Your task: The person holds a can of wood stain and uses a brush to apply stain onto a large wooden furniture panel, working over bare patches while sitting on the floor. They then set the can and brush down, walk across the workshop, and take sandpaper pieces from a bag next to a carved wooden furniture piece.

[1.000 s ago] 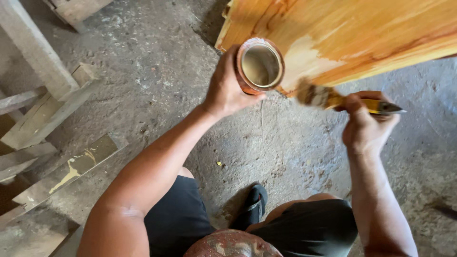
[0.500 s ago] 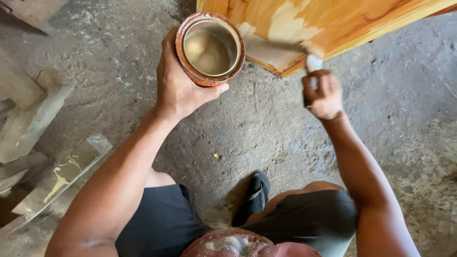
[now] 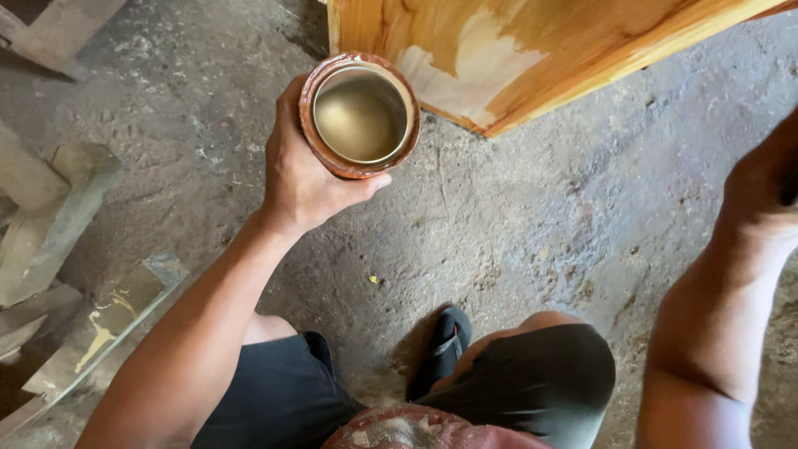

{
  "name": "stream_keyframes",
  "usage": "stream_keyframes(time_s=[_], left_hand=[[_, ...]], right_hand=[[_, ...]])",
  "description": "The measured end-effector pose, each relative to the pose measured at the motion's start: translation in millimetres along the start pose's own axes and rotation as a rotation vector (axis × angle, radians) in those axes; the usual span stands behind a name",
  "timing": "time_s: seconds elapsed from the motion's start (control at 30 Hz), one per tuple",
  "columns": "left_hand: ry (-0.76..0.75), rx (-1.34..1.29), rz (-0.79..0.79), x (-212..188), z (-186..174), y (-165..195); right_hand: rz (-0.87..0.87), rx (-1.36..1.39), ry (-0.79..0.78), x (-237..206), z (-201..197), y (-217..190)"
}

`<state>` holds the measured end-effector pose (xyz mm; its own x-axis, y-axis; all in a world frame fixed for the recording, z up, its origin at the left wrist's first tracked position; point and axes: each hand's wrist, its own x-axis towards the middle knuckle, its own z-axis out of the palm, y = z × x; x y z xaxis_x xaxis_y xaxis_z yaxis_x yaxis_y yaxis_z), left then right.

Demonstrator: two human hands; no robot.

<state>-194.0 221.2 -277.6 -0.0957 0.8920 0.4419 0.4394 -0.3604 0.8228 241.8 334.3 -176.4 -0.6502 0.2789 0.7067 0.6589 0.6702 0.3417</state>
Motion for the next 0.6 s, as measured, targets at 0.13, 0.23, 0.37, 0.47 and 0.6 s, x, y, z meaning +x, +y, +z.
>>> stream_keyframes(time_s=[0.13,0.23,0.37,0.47,0.6], left_hand=[[-0.004,0.021,0.009,-1.4,-2.1,4.1],[-0.020,0.035,-0.012,-5.0,-5.1,5.6],[-0.033,-0.010,0.012,-6.7,-8.0,5.4],[-0.011,0.004,-0.004,-5.3,-8.2,3.9],[-0.015,-0.039,-0.015,-5.9,-4.9,2.4]], right_hand=[[-0.051,0.011,-0.066,-38.2,37.2,-24.0],[-0.046,0.039,-0.160,-96.4,90.3,-60.8],[-0.002,0.184,-0.407,-134.9,130.4,-89.7],[0.090,0.293,-0.418,-111.4,117.3,-78.1],[0.134,0.316,-0.196,-42.9,54.1,-26.9]])
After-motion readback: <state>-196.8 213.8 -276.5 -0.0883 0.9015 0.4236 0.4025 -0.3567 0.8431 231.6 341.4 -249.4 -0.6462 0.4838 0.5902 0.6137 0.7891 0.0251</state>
